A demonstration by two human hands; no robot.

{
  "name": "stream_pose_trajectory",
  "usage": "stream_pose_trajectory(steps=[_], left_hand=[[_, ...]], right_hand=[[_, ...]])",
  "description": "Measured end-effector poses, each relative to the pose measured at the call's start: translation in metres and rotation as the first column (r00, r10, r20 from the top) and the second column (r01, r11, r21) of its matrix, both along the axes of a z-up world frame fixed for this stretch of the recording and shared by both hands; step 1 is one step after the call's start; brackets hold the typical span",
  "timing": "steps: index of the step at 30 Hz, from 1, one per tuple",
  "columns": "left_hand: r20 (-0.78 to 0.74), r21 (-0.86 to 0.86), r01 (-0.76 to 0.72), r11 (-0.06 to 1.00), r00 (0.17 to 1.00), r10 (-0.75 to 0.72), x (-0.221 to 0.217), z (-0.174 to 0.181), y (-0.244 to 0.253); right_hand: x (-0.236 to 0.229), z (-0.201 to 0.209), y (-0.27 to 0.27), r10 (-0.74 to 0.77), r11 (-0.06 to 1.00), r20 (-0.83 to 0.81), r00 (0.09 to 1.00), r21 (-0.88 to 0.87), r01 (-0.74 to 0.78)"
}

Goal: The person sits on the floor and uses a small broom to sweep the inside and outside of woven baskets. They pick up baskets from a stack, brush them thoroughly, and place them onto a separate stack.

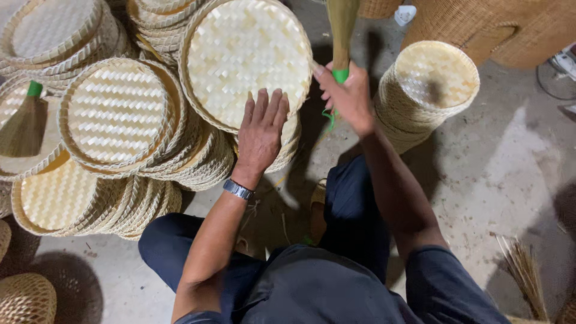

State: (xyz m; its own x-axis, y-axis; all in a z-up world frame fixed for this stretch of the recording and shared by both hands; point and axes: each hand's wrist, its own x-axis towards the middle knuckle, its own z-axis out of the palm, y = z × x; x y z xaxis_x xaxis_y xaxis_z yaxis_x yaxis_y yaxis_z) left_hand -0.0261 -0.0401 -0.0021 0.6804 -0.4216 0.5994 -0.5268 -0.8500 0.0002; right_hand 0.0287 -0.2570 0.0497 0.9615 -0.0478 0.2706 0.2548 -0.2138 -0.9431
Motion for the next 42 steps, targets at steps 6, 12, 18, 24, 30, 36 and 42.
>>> stream_pose_trajectory(steps=[6, 12, 18, 24, 30, 36, 42], left_hand=[[0.064, 0.233, 0.165, 0.958, 0.981, -0.184, -0.003, -0.003, -0.012], [0.176, 0.398, 0.151, 0.905, 0.956, -0.237, 0.014, -0.002, -0.038], [-0.274, -0.017, 0.073, 0.997, 0.959, -0.075, 0.05, -0.096, 0.007], [-0.72, 0.182, -0.5, 0.846, 0.518, 0.461, 0.093, -0.255, 0.09], [-0.611, -0.002, -0.624, 0.782, 0.62, 0.492, 0.1, -0.296, 0.109], [-0.739, 0.017, -0.744, 0.668, 0.441, 0.51, 0.105, -0.304, 0.116], [-0.775, -0.011, -0.749, 0.662, 0.425, 0.468, 0.105, -0.31, 0.117]], right_hand=[[0.012, -0.014, -0.036, -0.162, 0.879, 0.093, 0.983, -0.439, 0.186], [0.056, -0.091, -0.107, -0.32, 0.823, 0.102, 0.942, -0.463, 0.329], [0.085, -0.157, -0.315, -0.041, 0.342, 0.612, 0.79, -0.734, 0.587], [0.05, -0.14, -0.362, -0.826, 0.548, -0.092, 0.556, -0.361, 0.755], [0.039, -0.126, -0.342, -0.875, 0.477, -0.267, 0.404, -0.329, 0.815], [0.04, -0.139, -0.333, -0.843, 0.516, -0.33, 0.426, -0.27, 0.813], [0.045, -0.16, -0.342, -0.863, 0.488, -0.31, 0.4, -0.303, 0.819]])
